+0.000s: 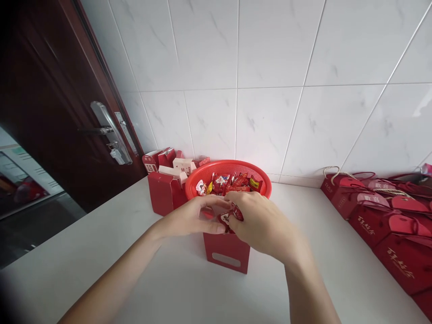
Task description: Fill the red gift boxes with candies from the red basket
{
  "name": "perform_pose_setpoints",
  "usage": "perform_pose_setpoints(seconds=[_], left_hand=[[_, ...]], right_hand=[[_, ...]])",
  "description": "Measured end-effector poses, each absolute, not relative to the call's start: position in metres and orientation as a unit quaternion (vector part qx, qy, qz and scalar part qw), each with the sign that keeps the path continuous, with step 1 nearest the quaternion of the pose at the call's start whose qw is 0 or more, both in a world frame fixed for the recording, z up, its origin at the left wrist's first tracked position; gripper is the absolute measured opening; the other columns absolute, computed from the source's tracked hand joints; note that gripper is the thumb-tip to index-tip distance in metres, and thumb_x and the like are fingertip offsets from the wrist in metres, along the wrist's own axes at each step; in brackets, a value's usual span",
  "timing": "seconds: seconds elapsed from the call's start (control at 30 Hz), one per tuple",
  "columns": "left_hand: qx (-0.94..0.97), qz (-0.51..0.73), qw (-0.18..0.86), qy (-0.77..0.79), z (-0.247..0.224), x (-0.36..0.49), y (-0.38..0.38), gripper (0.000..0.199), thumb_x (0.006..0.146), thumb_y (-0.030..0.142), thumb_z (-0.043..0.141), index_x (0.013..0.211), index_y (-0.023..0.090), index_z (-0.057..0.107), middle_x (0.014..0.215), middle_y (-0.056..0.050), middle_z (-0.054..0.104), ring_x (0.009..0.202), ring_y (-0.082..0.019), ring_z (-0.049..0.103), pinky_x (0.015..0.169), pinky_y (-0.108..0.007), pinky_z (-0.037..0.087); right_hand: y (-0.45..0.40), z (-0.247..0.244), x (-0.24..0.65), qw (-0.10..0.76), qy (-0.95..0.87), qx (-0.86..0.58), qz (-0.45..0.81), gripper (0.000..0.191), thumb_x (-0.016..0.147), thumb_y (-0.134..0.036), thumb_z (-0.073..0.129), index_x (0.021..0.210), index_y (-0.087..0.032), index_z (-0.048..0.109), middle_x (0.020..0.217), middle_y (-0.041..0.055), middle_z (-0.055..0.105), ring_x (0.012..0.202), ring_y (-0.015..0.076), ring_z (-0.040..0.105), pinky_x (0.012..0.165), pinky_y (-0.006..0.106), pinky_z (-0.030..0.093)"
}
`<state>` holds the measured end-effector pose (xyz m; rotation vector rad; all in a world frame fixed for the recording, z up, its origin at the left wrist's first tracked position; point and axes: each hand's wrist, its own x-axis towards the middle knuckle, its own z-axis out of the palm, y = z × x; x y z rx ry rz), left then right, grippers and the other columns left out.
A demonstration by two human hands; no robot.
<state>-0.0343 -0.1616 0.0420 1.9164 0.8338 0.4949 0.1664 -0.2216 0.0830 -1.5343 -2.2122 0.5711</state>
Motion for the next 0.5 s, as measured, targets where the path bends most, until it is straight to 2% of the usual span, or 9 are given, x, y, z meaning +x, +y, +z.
perform_pose_setpoints(seconds=[0.17, 0.3, 0.4, 0.5], left_hand=[[0.784, 0.213, 0.472, 0.342, 0.042, -0.034, -0.162, 0.053, 0.073, 0.041, 0.081, 0.123, 0.030, 0.068, 0.137, -0.004, 0.062, 0.123, -0.027, 0.057, 0.093, -0.035, 0.050], [0.783, 0.213, 0.472, 0.344, 0.039, -0.034, -0.160, 0.056, 0.073, 0.046, 0.081, 0.125, 0.031, 0.067, 0.138, -0.004, 0.061, 0.115, -0.025, 0.061, 0.093, -0.037, 0.050], [0.789, 0.206, 0.464, 0.346, 0.039, -0.035, -0.159, 0.055, 0.074, 0.047, 0.081, 0.124, 0.030, 0.067, 0.135, -0.004, 0.063, 0.109, -0.024, 0.063, 0.092, -0.037, 0.050], [0.794, 0.207, 0.459, 0.341, 0.040, -0.034, -0.159, 0.050, 0.075, 0.046, 0.080, 0.120, 0.029, 0.068, 0.135, -0.003, 0.063, 0.111, -0.024, 0.062, 0.092, -0.035, 0.050]], right_hand=[[-0.220, 0.084, 0.170, 0.238, -0.766, -0.544, 0.247, 0.006, 0.083, -0.028, 0.059, 0.088, -0.026, 0.062, 0.061, -0.0017, 0.059, 0.050, 0.0134, 0.048, 0.043, 0.026, 0.029], [-0.214, 0.084, 0.174, 0.309, -0.722, -0.529, 0.321, 0.023, 0.075, -0.030, 0.070, 0.094, -0.027, 0.058, 0.059, -0.0058, 0.060, 0.040, 0.0105, 0.045, 0.038, 0.023, 0.029], [-0.207, 0.084, 0.177, 0.346, -0.712, -0.489, 0.366, 0.024, 0.071, -0.028, 0.074, 0.091, -0.024, 0.060, 0.074, -0.0015, 0.068, 0.041, 0.0090, 0.048, 0.037, 0.022, 0.033], [-0.201, 0.084, 0.177, 0.372, -0.720, -0.453, 0.371, 0.022, 0.072, -0.031, 0.076, 0.089, -0.021, 0.067, 0.095, 0.0042, 0.072, 0.052, 0.0108, 0.058, 0.043, 0.023, 0.044]])
